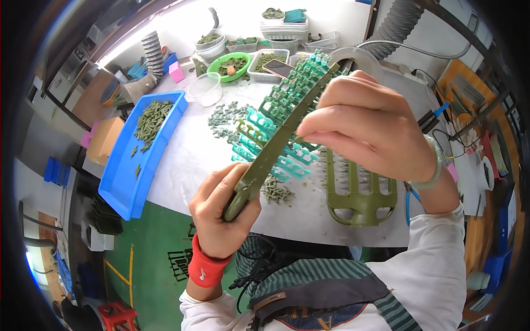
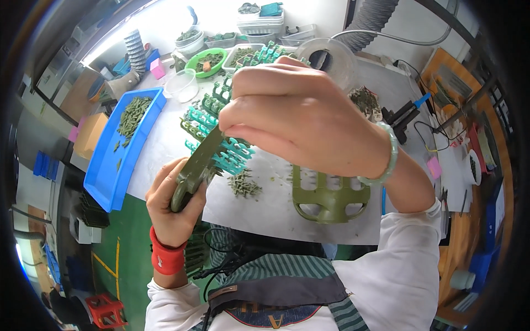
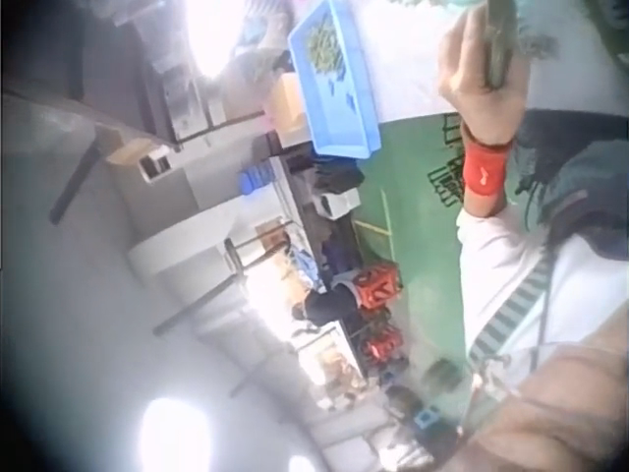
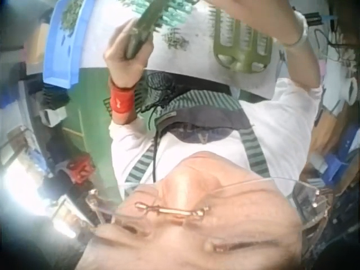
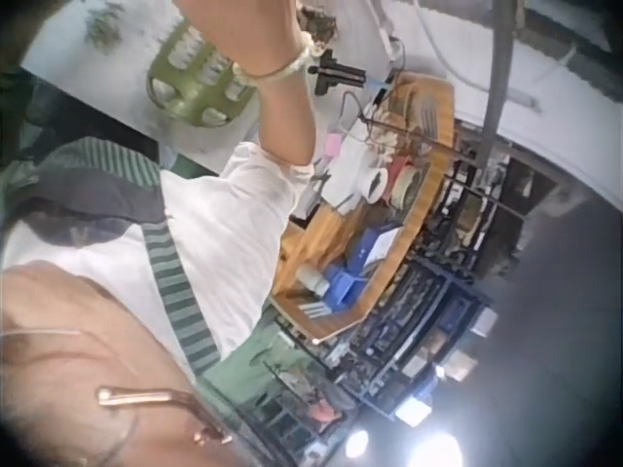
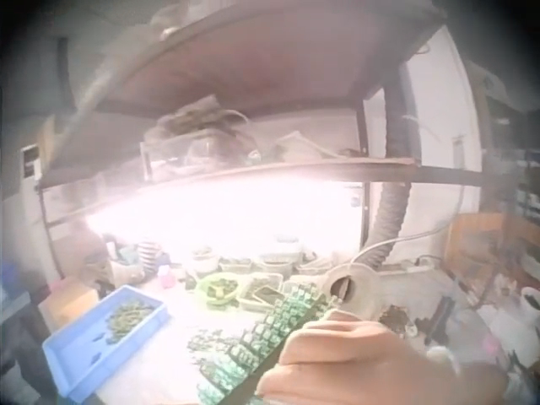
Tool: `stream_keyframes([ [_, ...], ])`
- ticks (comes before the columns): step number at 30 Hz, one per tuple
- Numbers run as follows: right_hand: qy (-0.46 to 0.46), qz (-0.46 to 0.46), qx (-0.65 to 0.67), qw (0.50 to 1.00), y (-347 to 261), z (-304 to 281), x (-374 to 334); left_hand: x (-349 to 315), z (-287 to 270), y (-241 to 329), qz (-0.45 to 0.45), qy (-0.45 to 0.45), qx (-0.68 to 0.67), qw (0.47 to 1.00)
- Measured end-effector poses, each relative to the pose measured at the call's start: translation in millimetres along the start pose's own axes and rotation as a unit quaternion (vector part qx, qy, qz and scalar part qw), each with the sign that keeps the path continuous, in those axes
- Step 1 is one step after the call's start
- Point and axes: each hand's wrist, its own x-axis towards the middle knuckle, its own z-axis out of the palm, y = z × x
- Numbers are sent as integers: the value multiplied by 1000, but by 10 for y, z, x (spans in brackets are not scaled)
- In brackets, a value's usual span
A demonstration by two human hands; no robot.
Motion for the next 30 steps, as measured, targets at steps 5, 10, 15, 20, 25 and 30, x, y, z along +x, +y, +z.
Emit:
stream_keyframes([
  [5, -46, -25, 28, 998, -58, 165, 191, -41, -106, 7, 14, -10, 8, 1000],
  [10, -88, -28, 36, 995, -113, 240, 234, -87, -166, -10, 16, -16, 4, 1000],
  [15, -40, 53, 64, 996, -133, -25, 298, -158, -306, -78, -38, 24, -72, 996],
  [20, 96, 268, 31, 958, 302, -570, 94, -475, -793, -422, -222, 97, -299, 923],
  [25, -14, 327, 79, 942, 458, -482, 59, -777, -1086, -1041, -141, 60, -533, 832],
  [30, -141, 360, 242, 890, 73, -452, 167, -738, -910, -1150, -157, 17, -639, 753],
])
